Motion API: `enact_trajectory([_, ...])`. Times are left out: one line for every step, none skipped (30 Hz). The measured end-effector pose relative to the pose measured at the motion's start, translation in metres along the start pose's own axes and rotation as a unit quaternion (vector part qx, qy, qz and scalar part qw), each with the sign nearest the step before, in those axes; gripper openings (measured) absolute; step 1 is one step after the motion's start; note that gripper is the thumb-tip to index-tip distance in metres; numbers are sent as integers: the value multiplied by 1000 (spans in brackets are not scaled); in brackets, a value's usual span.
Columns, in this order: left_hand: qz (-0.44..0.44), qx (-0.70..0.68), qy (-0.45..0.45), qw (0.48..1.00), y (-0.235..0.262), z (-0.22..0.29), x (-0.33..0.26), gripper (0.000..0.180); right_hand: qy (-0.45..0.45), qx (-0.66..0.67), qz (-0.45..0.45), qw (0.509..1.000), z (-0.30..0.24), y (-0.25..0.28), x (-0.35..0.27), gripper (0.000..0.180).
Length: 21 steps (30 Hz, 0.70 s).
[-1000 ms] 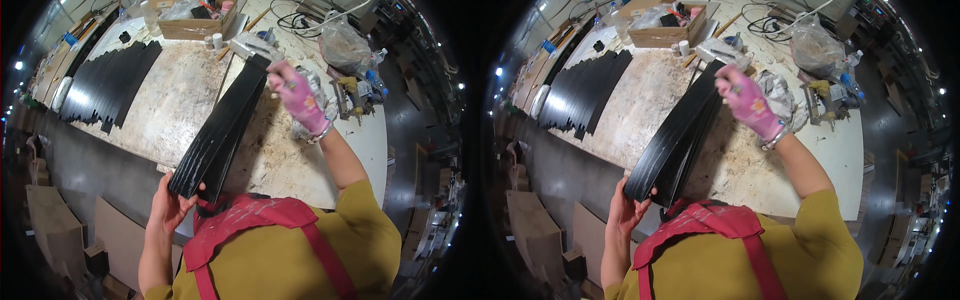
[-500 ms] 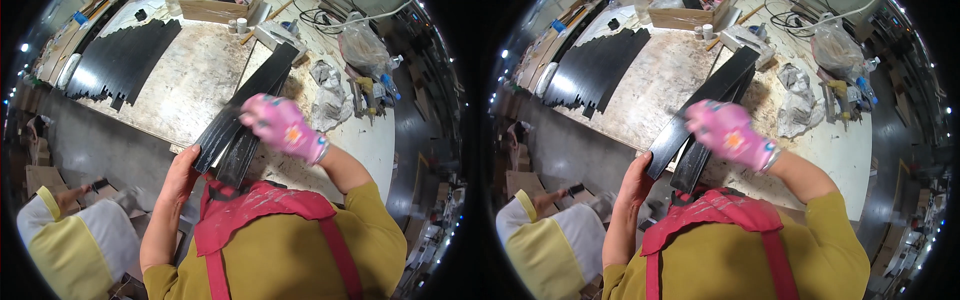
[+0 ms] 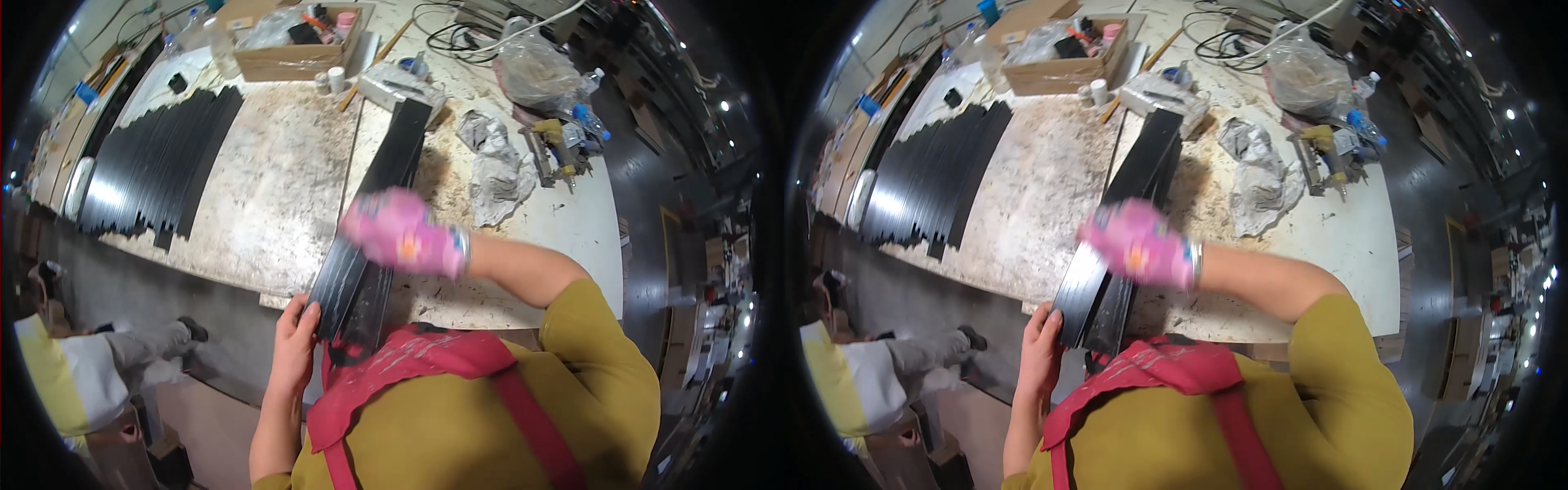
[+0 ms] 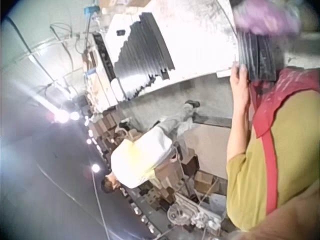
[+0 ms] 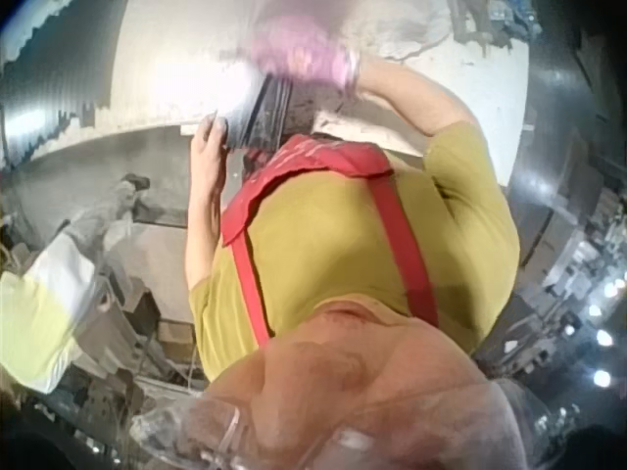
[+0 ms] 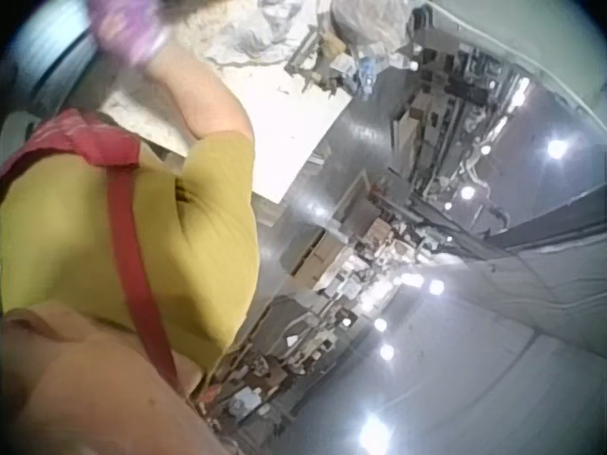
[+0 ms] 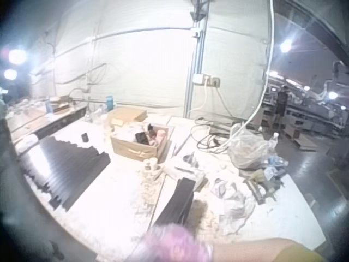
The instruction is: The person scrapes the edges of black wooden slats with a small metal tool, wipes them with a cloth, and uses an air nozzle to clean them. They then move a bundle of the slats to another location and apply glue or tape to one of the pieces.
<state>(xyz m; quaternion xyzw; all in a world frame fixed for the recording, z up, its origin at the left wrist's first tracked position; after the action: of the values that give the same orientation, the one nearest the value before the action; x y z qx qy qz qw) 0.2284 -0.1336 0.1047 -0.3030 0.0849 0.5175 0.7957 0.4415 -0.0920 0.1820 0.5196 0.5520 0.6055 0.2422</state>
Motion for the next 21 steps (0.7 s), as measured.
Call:
enact_trajectory([10,1,3,1000,1,2,-6,20,-25,-7,-2,1000,28,-8,6,10])
enact_trajectory([-4,5,4,1000,-2,3,-4,20,-118,-41,19,992,91,-1,5,9])
enact_trajectory([-18,26,-1,1000,-5,5,-2,20,-210,-74,41,974,155,16,-3,10])
enact_trajectory([-21,44,-9,999,-5,8,-4,19,-325,8,-5,946,190,33,-10,15])
enact_trajectory([-27,47,-12,998,-5,8,-3,19,-434,88,-49,895,209,45,-19,22])
enact_trajectory([-13,32,-9,999,-3,5,-3,18,-373,48,-44,926,200,50,-7,20])
enact_trajectory([0,17,-5,1000,-2,5,-1,18,-310,8,-38,950,185,50,0,19])
enact_trajectory([3,18,1,1000,-2,3,-1,17,-205,127,67,968,176,32,-9,11])
enact_trajectory([11,18,2,1000,1,3,-2,17,-144,91,-22,985,136,25,3,14])
enact_trajectory([18,13,-2,1000,3,4,-4,17,-94,143,35,985,133,9,1,16])
enact_trajectory([19,12,-3,1000,2,5,-6,18,-50,190,93,976,132,-3,-10,18])
enact_trajectory([8,13,11,1000,2,6,-9,18,-199,233,108,946,172,-3,-20,17])
enact_trajectory([-11,16,23,1000,-3,10,1,19,-345,263,124,892,231,5,-37,16])
enact_trajectory([-35,28,51,998,-4,12,6,20,-322,49,108,939,256,25,-40,22])
enact_trajectory([-73,34,71,994,-4,13,13,21,-277,-164,84,943,262,37,-36,29])
enact_trajectory([-55,51,94,993,2,14,17,27,-279,-70,67,955,252,32,-27,24])
enact_trajectory([-35,71,85,993,1,21,18,34,-280,27,45,959,233,32,-18,19])
enact_trajectory([-68,125,68,987,0,27,23,39,-251,165,56,952,203,32,-12,18])
enact_trajectory([-93,169,60,979,-12,38,30,40,-227,294,67,926,180,33,-10,17])
enact_trajectory([-103,217,40,970,-22,48,38,37,-256,309,59,914,174,31,-11,15])
enact_trajectory([-146,260,63,952,-29,51,47,35,-244,351,89,900,170,29,-12,14])
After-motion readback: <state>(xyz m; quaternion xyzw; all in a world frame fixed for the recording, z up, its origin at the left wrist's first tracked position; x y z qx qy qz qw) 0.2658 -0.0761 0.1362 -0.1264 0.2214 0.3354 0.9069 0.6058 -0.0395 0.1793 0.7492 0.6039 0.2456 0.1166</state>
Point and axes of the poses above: each hand's wrist, its own x-axis towards the middle knuckle, its own y-axis out of the back of the hand, z = x × y, the point moved 7 cm from there along x, towards the middle knuckle, and after that the axes turned 10 degrees about -x, right-handed, at the moved point
